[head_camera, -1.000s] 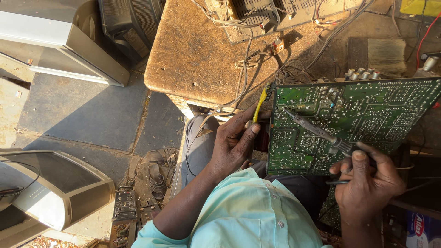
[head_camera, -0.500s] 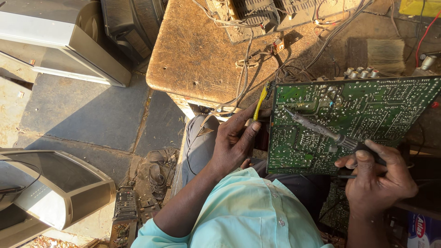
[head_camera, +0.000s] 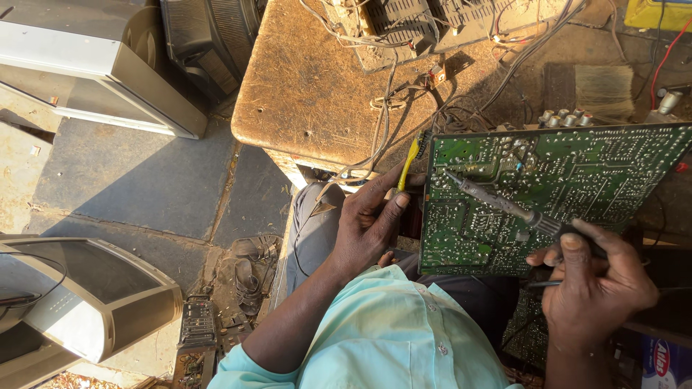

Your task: The person sits on the floor of a repair workshop holding a large green circuit board propped against a wooden table. They hold the board steady with one hand while using a soldering iron in the other hand to solder joints on the board, repositioning the board and continuing to solder different areas throughout the clip.

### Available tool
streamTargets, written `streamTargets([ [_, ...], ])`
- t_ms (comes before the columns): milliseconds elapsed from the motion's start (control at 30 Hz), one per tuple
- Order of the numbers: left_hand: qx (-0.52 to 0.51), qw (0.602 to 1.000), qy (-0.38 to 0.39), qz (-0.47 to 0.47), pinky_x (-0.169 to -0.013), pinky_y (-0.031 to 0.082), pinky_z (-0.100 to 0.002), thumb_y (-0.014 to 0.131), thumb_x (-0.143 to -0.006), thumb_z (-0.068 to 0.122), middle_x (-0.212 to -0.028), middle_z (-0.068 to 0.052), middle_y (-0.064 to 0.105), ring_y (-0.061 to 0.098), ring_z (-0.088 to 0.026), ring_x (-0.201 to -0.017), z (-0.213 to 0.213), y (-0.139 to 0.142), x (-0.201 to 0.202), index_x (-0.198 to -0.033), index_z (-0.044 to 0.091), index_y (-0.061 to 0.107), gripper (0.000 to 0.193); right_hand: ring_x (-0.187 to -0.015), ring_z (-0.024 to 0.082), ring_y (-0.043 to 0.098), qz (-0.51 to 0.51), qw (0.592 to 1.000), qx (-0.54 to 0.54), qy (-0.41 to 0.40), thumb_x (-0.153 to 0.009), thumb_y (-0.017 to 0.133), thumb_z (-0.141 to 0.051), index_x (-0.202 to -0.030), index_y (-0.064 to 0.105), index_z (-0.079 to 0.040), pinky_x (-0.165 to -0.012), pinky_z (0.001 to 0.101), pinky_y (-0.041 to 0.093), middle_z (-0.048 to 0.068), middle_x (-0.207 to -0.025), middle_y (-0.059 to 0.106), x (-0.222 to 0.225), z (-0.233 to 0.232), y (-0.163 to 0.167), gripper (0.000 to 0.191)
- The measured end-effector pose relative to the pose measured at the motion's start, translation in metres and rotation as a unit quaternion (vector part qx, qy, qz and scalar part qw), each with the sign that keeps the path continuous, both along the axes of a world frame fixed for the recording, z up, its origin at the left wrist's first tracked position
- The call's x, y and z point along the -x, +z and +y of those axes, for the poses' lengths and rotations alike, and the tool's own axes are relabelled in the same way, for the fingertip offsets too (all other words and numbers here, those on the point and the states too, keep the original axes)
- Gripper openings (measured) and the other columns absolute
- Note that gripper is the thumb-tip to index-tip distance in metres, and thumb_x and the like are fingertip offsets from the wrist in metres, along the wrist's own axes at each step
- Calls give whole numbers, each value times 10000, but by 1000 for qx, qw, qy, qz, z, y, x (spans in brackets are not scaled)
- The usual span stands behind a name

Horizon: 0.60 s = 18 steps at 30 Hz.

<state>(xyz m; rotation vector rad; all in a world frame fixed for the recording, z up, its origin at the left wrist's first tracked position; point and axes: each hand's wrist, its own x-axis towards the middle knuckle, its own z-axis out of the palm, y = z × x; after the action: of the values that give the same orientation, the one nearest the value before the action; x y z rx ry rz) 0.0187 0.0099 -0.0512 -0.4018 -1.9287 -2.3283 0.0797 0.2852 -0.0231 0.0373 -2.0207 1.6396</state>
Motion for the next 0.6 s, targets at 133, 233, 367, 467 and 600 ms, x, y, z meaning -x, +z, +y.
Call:
streamTargets([
  [133, 5, 1000, 1, 8, -950, 562, -263, 627, -1091, 129, -1212, -78, 702, 646, -90, -1077, -1, -1, 0, -1513, 43, 567, 434, -715, 189, 690, 21, 997, -76, -4, -1115, 620, 100, -1170, 625, 130, -654, 381, 674, 197, -881, 655, 2, 7, 7, 63],
  [233, -22, 999, -17, -24, -886, 591, -258, 619, -1075, 143, -1184, -61, 689, 657, -79, -1010, 0, 0, -1, -1516, 57, 550, 455, -739, 211, 703, 25, 993, -119, -2, -1127, 617, 113, -1144, 623, 144, -669, 387, 683, 224, -917, 656, 5, 12, 10, 36],
  [367, -21, 1000, -13, -17, -915, 582, -261, 618, -1080, 141, -1202, -65, 683, 653, -76, -1044, 0, 2, -2, -1517, 51, 548, 451, -793, 241, 723, 46, 985, -165, 10, -1110, 614, 106, -1187, 611, 128, -670, 386, 682, 269, -1009, 646, 6, 19, 14, 80],
  [467, -12, 1000, -7, -11, -922, 573, -261, 620, -1084, 129, -1212, -70, 682, 641, -75, -1061, 0, 3, -3, -1522, 49, 546, 451, -815, 244, 726, 67, 982, -171, 40, -1108, 604, 83, -1228, 596, 109, -696, 399, 684, 274, -1043, 637, 9, 25, 14, 122],
  [600, -8, 1000, -6, 1, -942, 571, -264, 622, -1088, 116, -1221, -76, 688, 646, -80, -1082, 0, 4, -3, -1521, 46, 550, 444, -767, 226, 703, 12, 995, -97, 24, -1162, 616, 71, -1198, 623, 121, -698, 418, 678, 231, -928, 644, 10, 26, 8, 62],
])
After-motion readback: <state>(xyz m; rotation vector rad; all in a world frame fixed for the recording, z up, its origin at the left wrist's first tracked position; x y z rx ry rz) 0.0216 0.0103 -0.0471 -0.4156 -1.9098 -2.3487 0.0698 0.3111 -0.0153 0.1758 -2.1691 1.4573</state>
